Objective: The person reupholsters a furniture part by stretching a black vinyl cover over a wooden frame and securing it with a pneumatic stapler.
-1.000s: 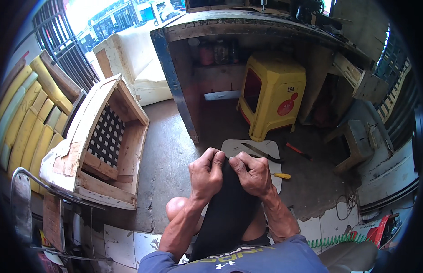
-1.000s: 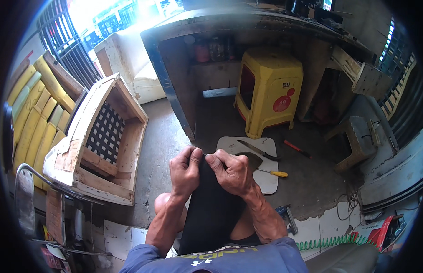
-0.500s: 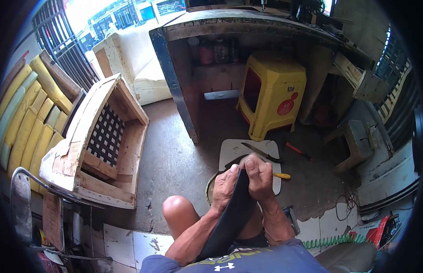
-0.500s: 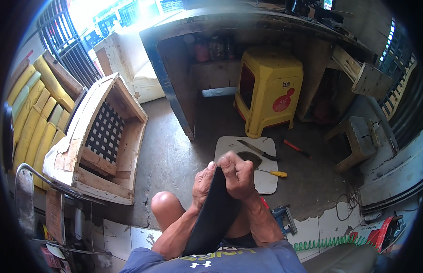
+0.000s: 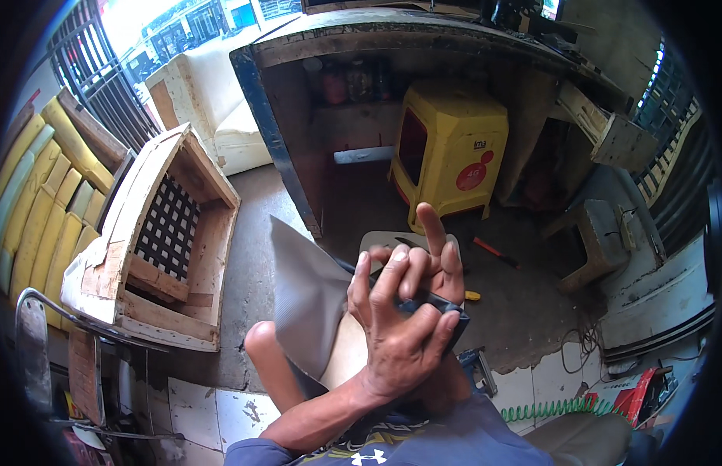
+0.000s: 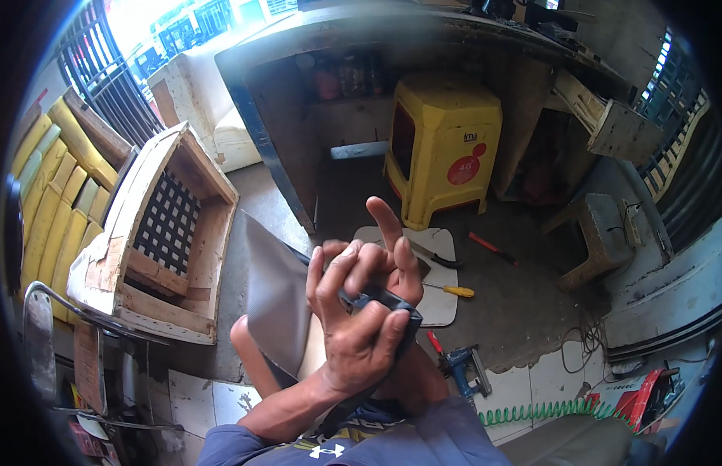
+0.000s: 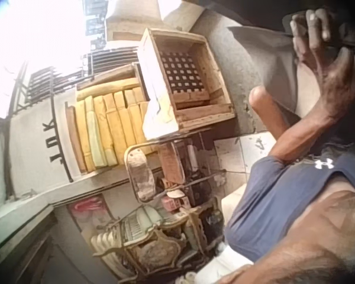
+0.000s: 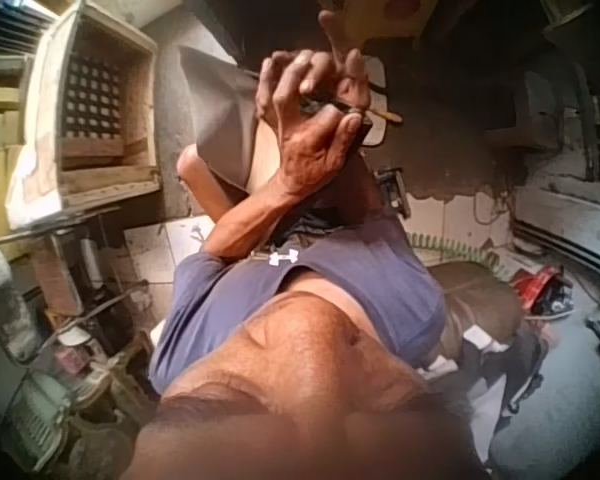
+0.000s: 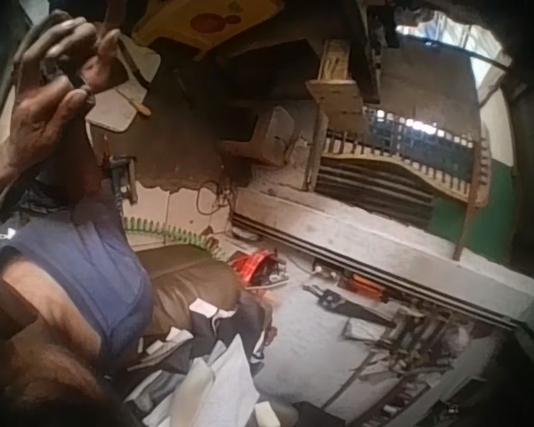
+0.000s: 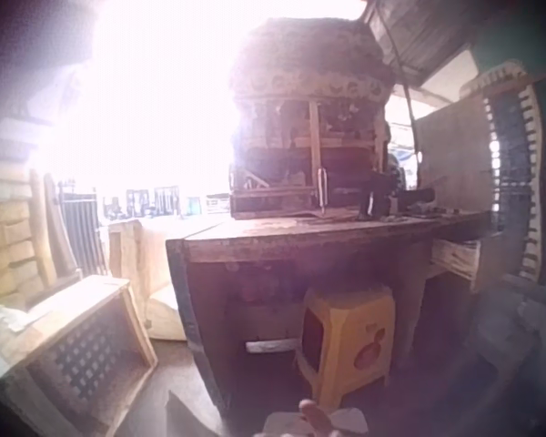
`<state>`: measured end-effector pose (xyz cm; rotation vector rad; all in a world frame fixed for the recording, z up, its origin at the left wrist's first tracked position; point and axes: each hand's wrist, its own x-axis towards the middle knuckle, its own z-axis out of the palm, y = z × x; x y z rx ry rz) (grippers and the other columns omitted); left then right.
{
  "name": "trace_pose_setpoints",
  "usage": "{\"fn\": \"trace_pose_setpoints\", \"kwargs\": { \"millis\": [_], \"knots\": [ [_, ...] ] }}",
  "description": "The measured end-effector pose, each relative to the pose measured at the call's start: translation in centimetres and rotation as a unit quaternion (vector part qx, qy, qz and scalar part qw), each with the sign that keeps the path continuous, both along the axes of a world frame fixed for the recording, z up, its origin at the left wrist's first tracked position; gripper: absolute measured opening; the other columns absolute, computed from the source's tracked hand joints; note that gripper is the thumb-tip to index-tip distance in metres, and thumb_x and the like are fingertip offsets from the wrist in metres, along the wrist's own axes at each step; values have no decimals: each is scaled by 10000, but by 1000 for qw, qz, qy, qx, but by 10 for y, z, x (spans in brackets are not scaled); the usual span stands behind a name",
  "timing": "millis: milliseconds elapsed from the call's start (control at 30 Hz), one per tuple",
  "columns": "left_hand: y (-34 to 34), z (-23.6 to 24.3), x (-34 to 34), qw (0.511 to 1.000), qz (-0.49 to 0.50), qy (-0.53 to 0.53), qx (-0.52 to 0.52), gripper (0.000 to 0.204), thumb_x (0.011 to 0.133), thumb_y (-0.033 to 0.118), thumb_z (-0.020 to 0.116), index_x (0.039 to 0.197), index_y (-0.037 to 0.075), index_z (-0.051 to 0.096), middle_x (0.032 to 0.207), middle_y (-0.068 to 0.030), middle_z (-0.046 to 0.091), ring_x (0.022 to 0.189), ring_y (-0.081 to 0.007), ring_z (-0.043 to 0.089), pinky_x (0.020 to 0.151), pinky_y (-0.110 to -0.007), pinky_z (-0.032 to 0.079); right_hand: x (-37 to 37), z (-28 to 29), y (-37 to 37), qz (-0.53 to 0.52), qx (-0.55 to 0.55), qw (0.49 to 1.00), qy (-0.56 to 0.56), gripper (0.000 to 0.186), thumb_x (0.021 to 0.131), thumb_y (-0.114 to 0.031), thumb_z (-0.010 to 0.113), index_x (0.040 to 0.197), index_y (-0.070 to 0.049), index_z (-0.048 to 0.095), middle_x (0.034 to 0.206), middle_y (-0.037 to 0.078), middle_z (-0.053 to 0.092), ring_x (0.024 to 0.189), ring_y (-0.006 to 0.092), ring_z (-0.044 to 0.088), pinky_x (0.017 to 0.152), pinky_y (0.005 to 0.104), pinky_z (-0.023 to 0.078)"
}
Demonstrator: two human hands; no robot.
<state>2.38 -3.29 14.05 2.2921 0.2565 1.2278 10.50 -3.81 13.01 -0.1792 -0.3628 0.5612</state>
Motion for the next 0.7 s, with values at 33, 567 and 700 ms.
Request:
{"fn": "trace_pose_setpoints", "kwargs": {
  "millis": [33, 567, 700],
  "knots": [
    [-11, -7, 6, 999, 18, 24, 35, 260, 964, 285, 732, 882, 38, 730, 1526, -315, 452, 1470, -402, 412, 1232, -626, 193, 10, -8, -4, 6, 18, 1000, -2, 605, 1133, -401, 394, 1574, 13, 389, 726, 52, 626, 954, 189, 655, 1005, 438, 534],
    [-4, -115, 41, 991, -38, 114, 54, 160, 898, 169, 770, 925, 35, 687, 1288, -172, 604, 1287, -347, 563, 1036, -495, 299, 26, -318, -263, -104, -832, 517, -174, 366, 1021, -170, 681, 1356, -26, 661, 1055, 147, 768, 979, 177, 730, 848, 339, 580],
    [-2, -118, 35, 993, -42, 98, 55, 146, 882, 171, 789, 916, 56, 707, 1351, -141, 628, 1374, -345, 512, 1070, -511, 296, 32, -238, -224, -129, -747, 633, -160, 397, 1046, -219, 661, 1372, 7, 648, 1141, 129, 758, 983, 206, 732, 881, 354, 582]
  ]
}}
